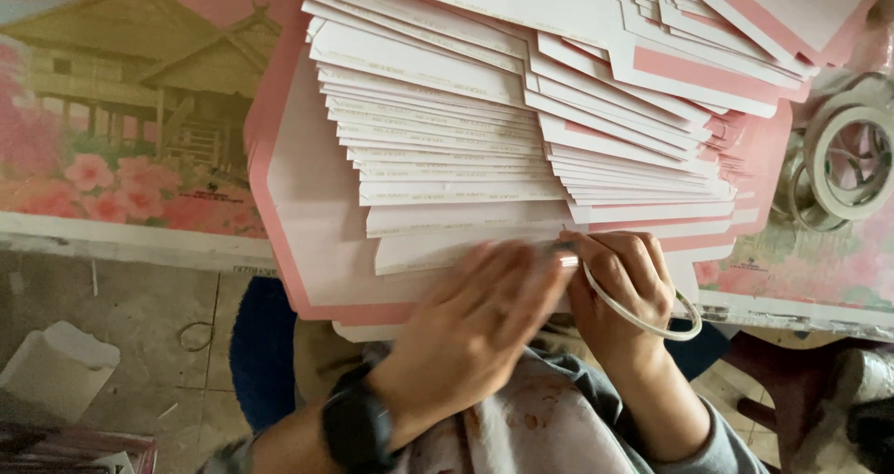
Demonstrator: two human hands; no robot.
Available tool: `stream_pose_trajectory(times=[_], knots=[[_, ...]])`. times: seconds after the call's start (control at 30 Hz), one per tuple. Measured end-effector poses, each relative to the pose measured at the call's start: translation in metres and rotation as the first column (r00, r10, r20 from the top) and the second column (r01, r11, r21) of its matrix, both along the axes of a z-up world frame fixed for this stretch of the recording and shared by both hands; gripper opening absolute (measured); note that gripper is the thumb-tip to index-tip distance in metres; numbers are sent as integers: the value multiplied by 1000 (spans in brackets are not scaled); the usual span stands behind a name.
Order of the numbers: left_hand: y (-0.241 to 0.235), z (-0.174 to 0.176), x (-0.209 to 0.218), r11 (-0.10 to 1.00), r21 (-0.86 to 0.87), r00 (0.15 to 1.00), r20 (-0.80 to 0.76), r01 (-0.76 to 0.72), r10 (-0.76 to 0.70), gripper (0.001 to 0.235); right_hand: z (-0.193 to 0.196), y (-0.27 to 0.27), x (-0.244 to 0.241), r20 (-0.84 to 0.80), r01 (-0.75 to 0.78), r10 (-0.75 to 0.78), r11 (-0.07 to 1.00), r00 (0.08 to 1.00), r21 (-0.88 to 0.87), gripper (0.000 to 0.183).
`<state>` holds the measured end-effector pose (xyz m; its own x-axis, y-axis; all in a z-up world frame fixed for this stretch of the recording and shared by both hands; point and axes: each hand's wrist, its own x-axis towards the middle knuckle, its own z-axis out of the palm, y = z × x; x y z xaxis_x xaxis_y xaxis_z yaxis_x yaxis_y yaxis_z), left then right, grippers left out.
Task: Applying strips of double-sided tape to the flaps of a large stack of paper envelopes.
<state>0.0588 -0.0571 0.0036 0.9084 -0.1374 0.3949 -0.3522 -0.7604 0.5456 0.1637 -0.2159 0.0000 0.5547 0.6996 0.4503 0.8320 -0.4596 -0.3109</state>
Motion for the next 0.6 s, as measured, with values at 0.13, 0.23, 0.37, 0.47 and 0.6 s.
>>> stream_pose_trajectory(times=[0.13, 0.23, 0.37, 0.47, 0.6], knots=[[-8, 11, 10, 984, 177, 975, 212, 29, -67, 49, 19, -6, 11, -16, -45, 45, 999, 999, 1, 4], [0, 20, -1, 992, 101, 969, 225, 76, -98, 43, 36, -12, 17, 68, -144, 142, 989, 987, 17, 17], [2, 8, -8, 984, 166, 998, 11, -65, 64, 57, 16, -14, 33, 18, -264, 264, 965, 964, -5, 16], [-2, 11, -3, 987, 150, 998, -1, -59, 60, 58, 7, -12, 41, 17, -250, 250, 968, 968, -1, 19], [-9, -5, 8, 976, 175, 983, -108, -129, 149, 67, 39, -10, 40, -203, -300, 292, 954, 934, -6, 25]])
